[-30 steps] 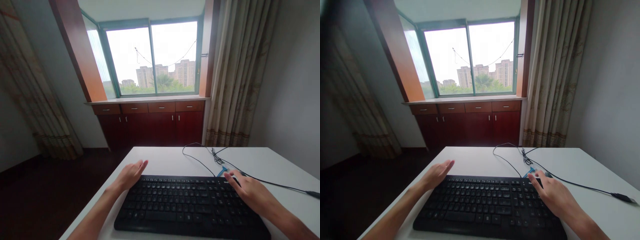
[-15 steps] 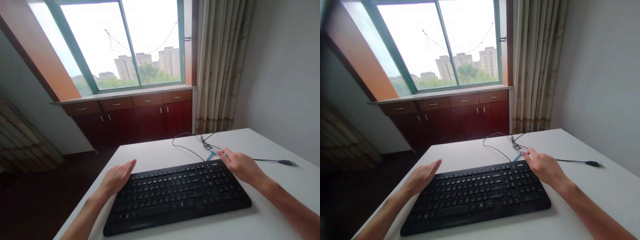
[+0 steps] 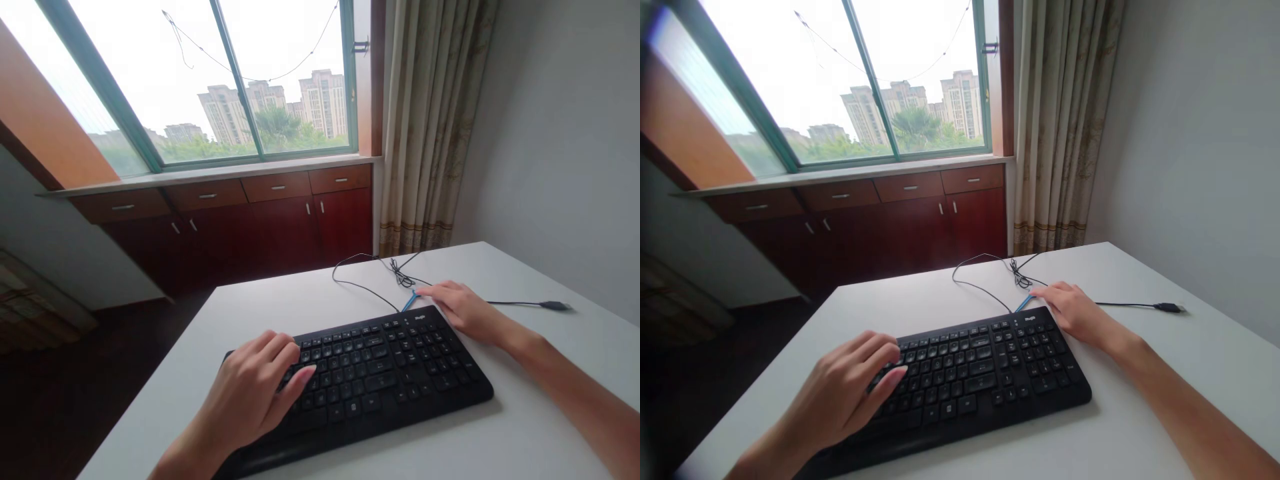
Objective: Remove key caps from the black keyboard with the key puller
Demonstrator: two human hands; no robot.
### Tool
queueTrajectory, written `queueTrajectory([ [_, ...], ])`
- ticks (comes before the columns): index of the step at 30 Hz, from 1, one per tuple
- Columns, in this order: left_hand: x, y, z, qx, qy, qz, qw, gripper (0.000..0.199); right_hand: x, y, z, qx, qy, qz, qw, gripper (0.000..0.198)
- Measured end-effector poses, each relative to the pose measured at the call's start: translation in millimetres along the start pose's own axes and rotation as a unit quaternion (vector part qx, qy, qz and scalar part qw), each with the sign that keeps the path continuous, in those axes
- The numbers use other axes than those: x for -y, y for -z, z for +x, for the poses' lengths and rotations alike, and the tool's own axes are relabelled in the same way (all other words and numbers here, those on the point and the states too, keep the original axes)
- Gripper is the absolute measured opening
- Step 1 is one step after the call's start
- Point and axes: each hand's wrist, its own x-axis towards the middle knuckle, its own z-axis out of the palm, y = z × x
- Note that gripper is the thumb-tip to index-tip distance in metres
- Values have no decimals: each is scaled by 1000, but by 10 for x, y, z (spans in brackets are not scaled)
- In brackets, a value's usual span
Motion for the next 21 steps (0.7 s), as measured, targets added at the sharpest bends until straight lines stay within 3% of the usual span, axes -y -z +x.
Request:
queueTrajectory([
  [5,-179,-50,22,10,-48,-52,997,21,-22,-21,24,37,-3,-41,998,38],
  [16,-102,-121,10,37,-33,-68,996,25,-115,-26,-41,2,-25,-64,998,32],
  [21,-93,-127,-7,39,-35,-72,996,24,-85,-31,-37,-10,-36,-66,997,38],
])
